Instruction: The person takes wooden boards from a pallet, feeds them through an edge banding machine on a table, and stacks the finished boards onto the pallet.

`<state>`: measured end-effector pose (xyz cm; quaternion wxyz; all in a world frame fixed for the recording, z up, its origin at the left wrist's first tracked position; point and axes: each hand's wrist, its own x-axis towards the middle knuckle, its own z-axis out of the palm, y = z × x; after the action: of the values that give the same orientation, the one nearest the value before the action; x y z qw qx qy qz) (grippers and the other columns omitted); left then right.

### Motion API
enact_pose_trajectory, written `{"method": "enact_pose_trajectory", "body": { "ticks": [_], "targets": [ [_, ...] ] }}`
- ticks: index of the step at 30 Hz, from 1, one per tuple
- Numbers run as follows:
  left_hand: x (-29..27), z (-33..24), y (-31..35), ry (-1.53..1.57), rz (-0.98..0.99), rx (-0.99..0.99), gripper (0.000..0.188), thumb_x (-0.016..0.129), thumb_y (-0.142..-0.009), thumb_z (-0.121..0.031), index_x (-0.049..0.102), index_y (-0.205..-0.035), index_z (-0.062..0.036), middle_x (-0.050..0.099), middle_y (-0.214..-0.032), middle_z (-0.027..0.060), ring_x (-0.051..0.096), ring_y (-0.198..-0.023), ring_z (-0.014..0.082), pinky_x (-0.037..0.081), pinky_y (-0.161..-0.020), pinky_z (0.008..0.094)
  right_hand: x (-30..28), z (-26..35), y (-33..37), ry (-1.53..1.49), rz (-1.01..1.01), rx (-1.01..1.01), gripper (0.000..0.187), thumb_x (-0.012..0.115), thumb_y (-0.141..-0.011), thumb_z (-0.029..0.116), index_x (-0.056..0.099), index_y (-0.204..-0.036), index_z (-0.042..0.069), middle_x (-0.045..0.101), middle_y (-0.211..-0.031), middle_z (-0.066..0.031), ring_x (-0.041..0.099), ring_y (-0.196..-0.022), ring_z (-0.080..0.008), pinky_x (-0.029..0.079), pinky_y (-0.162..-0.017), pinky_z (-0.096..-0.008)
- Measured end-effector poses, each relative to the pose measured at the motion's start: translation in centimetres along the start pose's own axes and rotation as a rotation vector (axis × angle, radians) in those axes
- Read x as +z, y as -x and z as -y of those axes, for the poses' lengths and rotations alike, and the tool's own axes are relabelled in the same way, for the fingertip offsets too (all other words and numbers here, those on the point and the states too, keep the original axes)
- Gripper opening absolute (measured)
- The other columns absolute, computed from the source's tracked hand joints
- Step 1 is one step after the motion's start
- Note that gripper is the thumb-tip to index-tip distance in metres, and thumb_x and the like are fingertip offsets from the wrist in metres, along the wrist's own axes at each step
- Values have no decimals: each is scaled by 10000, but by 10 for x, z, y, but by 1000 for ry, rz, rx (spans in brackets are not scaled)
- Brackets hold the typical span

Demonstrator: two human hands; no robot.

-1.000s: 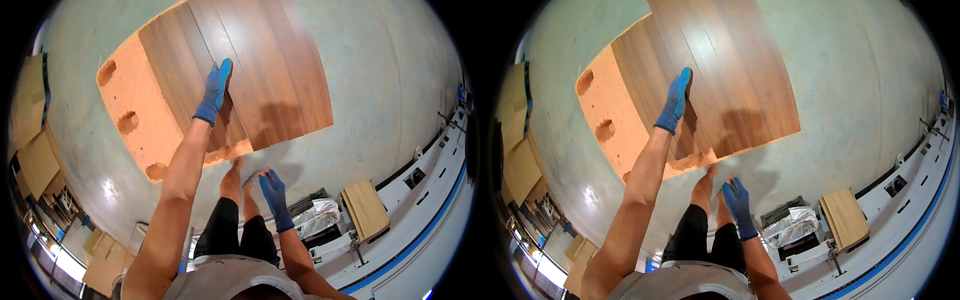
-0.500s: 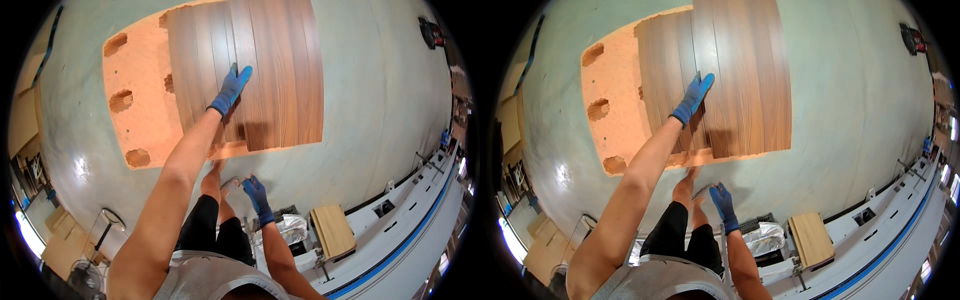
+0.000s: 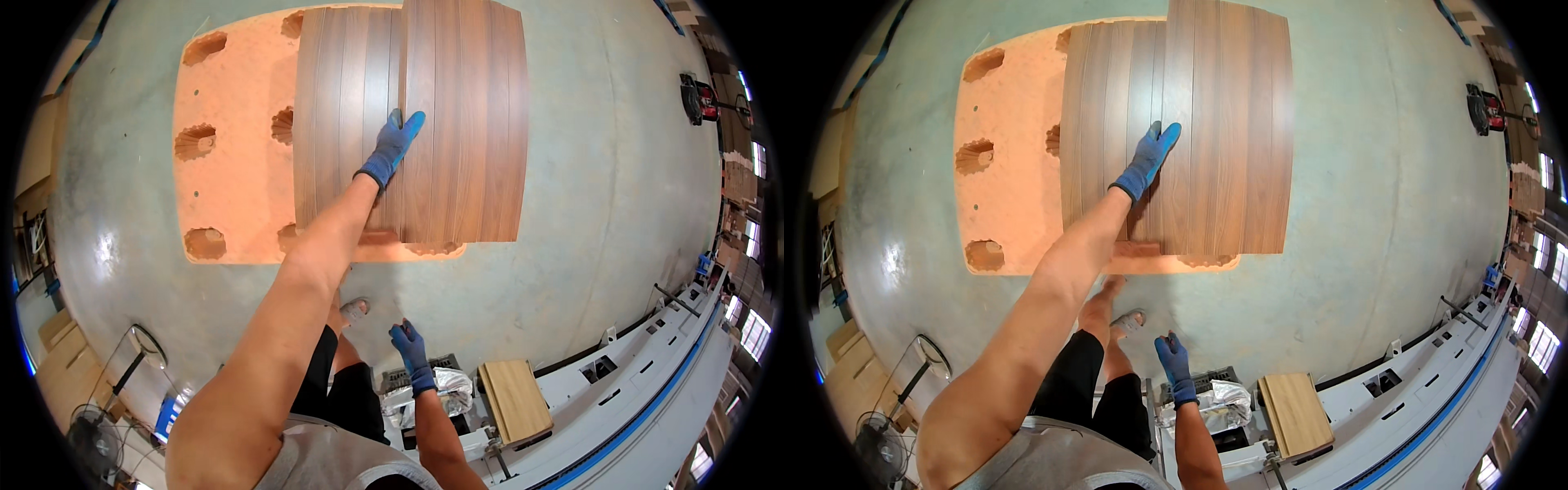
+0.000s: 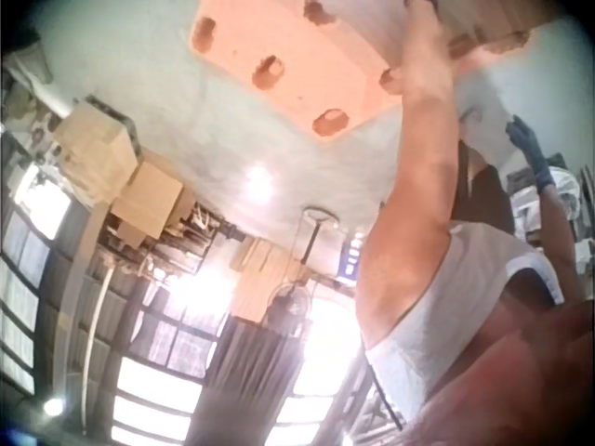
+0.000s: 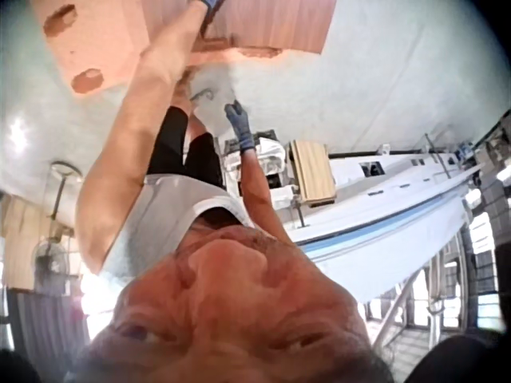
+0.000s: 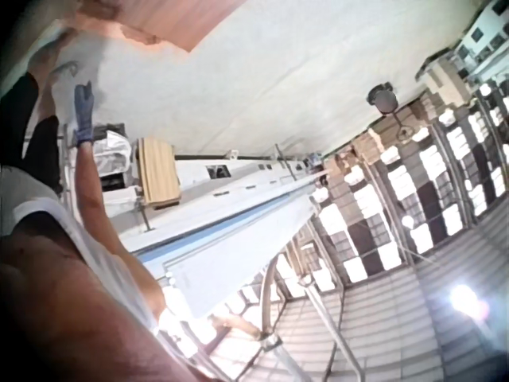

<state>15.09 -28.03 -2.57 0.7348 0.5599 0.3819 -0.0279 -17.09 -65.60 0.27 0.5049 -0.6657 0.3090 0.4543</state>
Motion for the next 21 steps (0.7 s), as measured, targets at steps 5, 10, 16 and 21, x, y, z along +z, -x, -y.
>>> {"method": "enact_pose_trajectory", "body": {
  "ticks": [5,10,16,21],
  "targets": [
    [-38,10,-6,158,7,80,756,647,-913,-517,424,-1420,-2,490,-1407,181,482,-1272,245,381,-1065,316,13,-6,2,-6,63,2,662,711,-916,208,419,-1462,-28,643,-1094,-22,644,-955,-124,517,-773,-268],
    [-75,32,31,516,-101,-153,359,610,-954,-435,489,-732,-181,516,-712,-28,465,-579,122,395,-517,281,10,1,13,8,91,-60,681,709,-916,211,401,-1467,-44,649,-1111,-37,643,-953,-124,520,-769,-269],
    [-146,169,167,542,0,-298,281,547,-958,-235,456,-697,-186,450,-612,-47,431,-459,106,336,-392,269,6,20,63,56,44,-232,172,636,-935,154,610,-985,-9,506,-758,72,424,-706,-29,392,-621,-221],
    [-195,284,334,-282,-179,-265,222,561,-899,-250,666,-852,-61,614,-705,33,584,-567,153,437,-488,301,-47,-32,121,253,-43,-344,214,620,-879,206,575,-811,9,438,-680,60,394,-647,-65,370,-571,-283]
  ]
}}
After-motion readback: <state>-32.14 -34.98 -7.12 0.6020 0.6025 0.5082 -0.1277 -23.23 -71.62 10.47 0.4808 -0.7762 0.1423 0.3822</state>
